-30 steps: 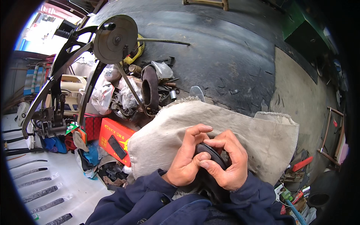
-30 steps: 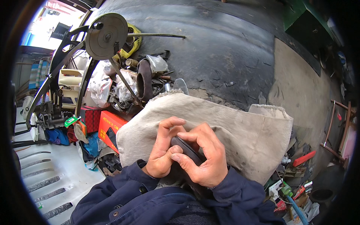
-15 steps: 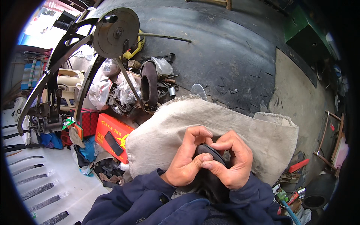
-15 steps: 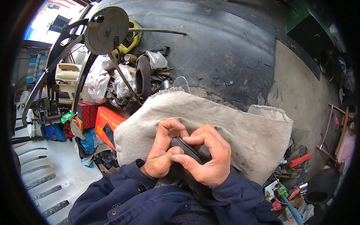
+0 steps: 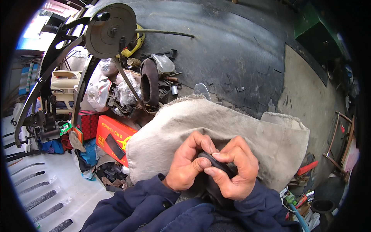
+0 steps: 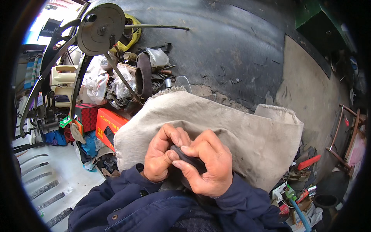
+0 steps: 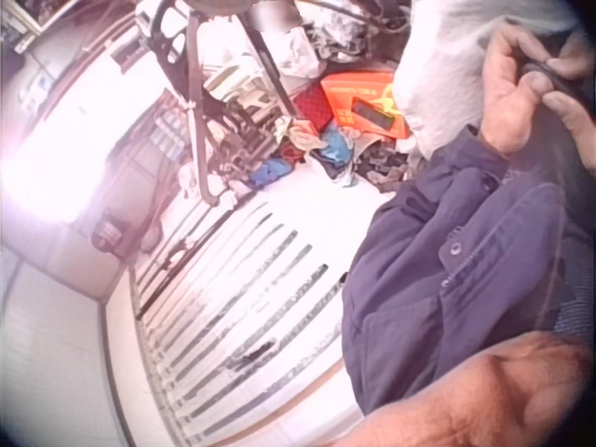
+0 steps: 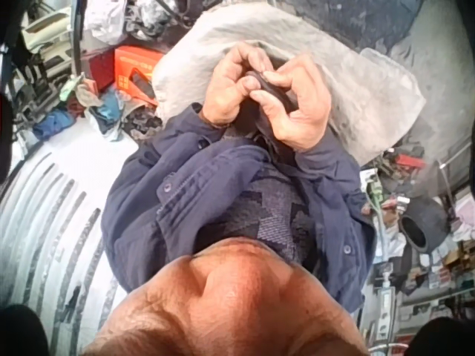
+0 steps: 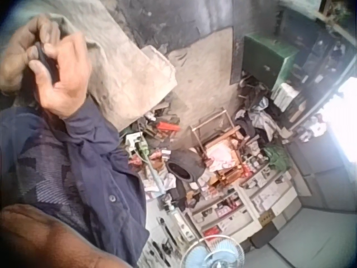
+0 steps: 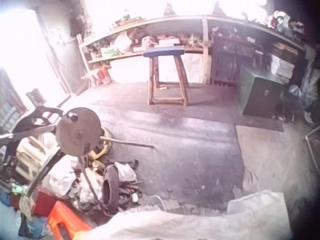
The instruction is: The person applies glue to a black slipper sole and presses the edges together to bond them. They repeat the process on different sections of the sole, holding the parts until the adhesive sets.
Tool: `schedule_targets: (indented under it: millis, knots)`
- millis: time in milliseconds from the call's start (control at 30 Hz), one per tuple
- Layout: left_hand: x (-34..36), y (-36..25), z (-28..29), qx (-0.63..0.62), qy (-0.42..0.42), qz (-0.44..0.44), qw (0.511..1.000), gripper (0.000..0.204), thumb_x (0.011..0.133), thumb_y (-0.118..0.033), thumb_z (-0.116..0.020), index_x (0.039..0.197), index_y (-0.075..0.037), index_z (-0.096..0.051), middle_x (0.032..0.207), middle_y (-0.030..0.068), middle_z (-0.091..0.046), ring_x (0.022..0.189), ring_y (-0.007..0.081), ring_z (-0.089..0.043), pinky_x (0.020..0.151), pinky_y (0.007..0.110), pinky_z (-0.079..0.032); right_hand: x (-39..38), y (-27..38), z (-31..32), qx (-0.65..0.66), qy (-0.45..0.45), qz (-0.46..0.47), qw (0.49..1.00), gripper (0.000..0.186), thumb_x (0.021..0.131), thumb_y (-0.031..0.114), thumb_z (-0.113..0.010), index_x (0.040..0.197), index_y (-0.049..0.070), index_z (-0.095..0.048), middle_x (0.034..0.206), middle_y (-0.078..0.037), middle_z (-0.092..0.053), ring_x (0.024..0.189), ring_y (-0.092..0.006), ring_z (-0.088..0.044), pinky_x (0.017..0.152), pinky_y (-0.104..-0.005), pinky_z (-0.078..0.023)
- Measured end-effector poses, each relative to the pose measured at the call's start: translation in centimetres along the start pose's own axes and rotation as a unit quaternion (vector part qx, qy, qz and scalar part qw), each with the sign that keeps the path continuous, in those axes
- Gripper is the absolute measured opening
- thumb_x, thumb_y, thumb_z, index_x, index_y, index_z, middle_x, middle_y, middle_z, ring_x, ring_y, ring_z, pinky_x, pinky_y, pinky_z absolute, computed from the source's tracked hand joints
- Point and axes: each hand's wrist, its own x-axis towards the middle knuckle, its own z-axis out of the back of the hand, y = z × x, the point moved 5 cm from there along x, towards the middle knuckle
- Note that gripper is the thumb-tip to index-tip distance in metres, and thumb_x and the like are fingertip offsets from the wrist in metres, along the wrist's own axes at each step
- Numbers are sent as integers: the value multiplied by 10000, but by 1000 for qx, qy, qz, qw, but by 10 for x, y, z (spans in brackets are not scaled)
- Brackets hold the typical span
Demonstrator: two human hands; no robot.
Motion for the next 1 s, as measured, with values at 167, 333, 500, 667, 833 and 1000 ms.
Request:
schedule_targets:
  millis: [167,333,500,667,833,1000]
  knots:
    - [-2,4,3,-8,-21,12,1000,308,982,-244,-732,1135,-71,-529,1078,36,-585,1051,128,-554,979,299,-431,0,-1,0,-4,-16,-23,1000,312,752,62,-889,969,21,-670,869,-110,-626,682,-188,-634,608,-298,-508]
    - [-5,1,0,13,-23,33,999,343,991,-271,-724,1180,-55,-536,1112,33,-572,1074,126,-545,997,291,-421,-5,-3,2,31,-36,-77,996,339,742,88,-925,925,34,-645,878,-101,-661,721,-157,-660,641,-280,-526]
    - [-3,1,-1,51,-22,37,998,361,994,-315,-714,1171,-47,-549,1104,37,-561,1052,135,-544,977,294,-428,-6,-4,5,34,-41,-82,995,343,740,82,-928,916,37,-638,886,-98,-671,733,-151,-671,657,-277,-534]
    - [-1,4,2,27,-11,15,999,273,991,-236,-698,1152,-49,-582,1112,46,-569,1082,142,-555,991,300,-433,-4,-5,2,42,-50,-67,996,319,742,64,-916,907,24,-645,882,-116,-667,736,-186,-680,655,-296,-536]
    - [1,4,0,-5,-46,-21,999,173,958,-150,-655,1075,-44,-584,1014,80,-584,963,177,-584,915,320,-471,-3,-6,0,29,-65,-27,997,287,764,58,-883,919,12,-647,863,-123,-642,719,-230,-663,636,-329,-527]
    - [3,4,-2,22,-75,26,997,276,944,-250,-699,1080,-93,-517,981,46,-510,899,171,-521,861,339,-479,-7,-11,-1,68,-60,-96,991,274,806,96,-866,980,9,-674,917,-105,-665,758,-180,-661,688,-302,-524]
